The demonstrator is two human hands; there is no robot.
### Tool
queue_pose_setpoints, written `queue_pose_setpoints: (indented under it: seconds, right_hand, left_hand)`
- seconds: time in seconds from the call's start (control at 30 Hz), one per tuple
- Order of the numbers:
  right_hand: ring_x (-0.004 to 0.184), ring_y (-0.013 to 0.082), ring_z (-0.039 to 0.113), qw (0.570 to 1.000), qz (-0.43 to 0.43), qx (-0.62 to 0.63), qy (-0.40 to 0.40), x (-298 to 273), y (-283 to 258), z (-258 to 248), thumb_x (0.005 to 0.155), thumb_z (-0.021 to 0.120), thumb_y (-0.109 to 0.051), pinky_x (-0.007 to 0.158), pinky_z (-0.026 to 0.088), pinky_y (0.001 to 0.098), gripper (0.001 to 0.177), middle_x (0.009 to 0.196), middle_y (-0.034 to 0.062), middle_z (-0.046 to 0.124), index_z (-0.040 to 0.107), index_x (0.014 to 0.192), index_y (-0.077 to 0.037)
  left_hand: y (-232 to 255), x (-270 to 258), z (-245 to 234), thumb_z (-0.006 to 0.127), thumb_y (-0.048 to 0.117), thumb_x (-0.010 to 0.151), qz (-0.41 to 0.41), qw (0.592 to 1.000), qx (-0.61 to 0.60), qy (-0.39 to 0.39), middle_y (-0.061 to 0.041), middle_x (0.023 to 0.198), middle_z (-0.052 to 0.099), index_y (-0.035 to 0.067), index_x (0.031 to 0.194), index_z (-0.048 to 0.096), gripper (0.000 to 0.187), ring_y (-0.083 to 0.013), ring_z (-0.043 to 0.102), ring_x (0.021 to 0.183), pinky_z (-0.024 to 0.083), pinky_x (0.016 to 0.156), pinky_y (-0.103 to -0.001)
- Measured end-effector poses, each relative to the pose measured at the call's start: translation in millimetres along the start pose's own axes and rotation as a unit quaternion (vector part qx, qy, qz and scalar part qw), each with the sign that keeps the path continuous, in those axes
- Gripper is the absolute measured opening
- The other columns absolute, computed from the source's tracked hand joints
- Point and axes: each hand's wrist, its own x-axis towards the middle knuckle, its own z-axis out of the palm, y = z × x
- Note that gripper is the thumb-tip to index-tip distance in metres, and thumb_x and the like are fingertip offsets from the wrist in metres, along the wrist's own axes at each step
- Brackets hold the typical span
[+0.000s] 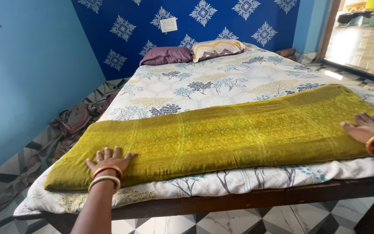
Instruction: The person folds a yellow patterned blanket on a bed with a tree-patterned sheet. They smooth the fabric, fold it in half lengthwise, then fold it again into a compact rectangle, and finally smooth the folded bundle.
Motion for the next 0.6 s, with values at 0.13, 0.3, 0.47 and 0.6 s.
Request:
queue_pose_setpoints:
  seconds: [0.13, 0.3, 0.47, 0.6]
  right_hand:
    - [0.123, 0.0312, 0.055, 0.999, -0.022, 0.041, -0.018, 12, -62, -11, 0.107, 0.034, -0.057, 0.101, 0.05, 0.0523, 0.06, 0.134, 0.0176, 0.055, 0.053, 0.129, -0.005]
    - [0.057, 0.0164, 0.044, 0.93, -0.33, 0.146, 0.066, -24, -296, 1, 0.099, 0.048, -0.032, 0.049, 0.045, 0.034, 0.025, 0.078, 0.0054, 0.052, 0.051, 0.086, -0.011]
    - [0.155, 0.0233, 0.024, 0.907, -0.385, 0.158, -0.063, -59, -399, 47, 0.104, 0.032, -0.046, 0.127, 0.023, 0.0442, 0.063, 0.17, 0.0039, 0.023, 0.03, 0.16, -0.018]
    - [0.159, 0.016, 0.006, 0.937, -0.345, 0.024, -0.055, -62, -355, 29, 0.105, 0.02, -0.05, 0.129, 0.006, 0.0509, 0.064, 0.172, -0.0095, 0.006, 0.014, 0.164, -0.027]
  left_hand:
    - [21, 20, 6, 0.019, 0.072, 0.1, -0.031, 0.995, -0.091, -0.004, -0.008, 0.172, -0.002, 0.03, 0.164, 0.007, 0.078, -0.0287, 0.0, 0.158, -0.004, 0.124, -0.059]
    - [236, 30, 21, 0.038, 0.033, 0.106, 0.299, 0.907, -0.232, 0.186, -0.02, 0.16, 0.034, 0.004, 0.147, 0.04, 0.05, -0.0342, 0.035, 0.147, 0.036, 0.116, -0.054]
    - [324, 29, 46, 0.026, 0.059, 0.108, 0.282, 0.848, -0.448, 0.021, -0.011, 0.172, 0.012, 0.02, 0.167, 0.014, 0.072, -0.0309, 0.012, 0.156, 0.018, 0.13, -0.05]
    - [251, 13, 24, 0.022, 0.058, 0.103, 0.264, 0.958, -0.111, -0.005, 0.006, 0.173, -0.002, 0.035, 0.163, 0.011, 0.066, -0.0218, -0.003, 0.159, -0.004, 0.125, -0.062]
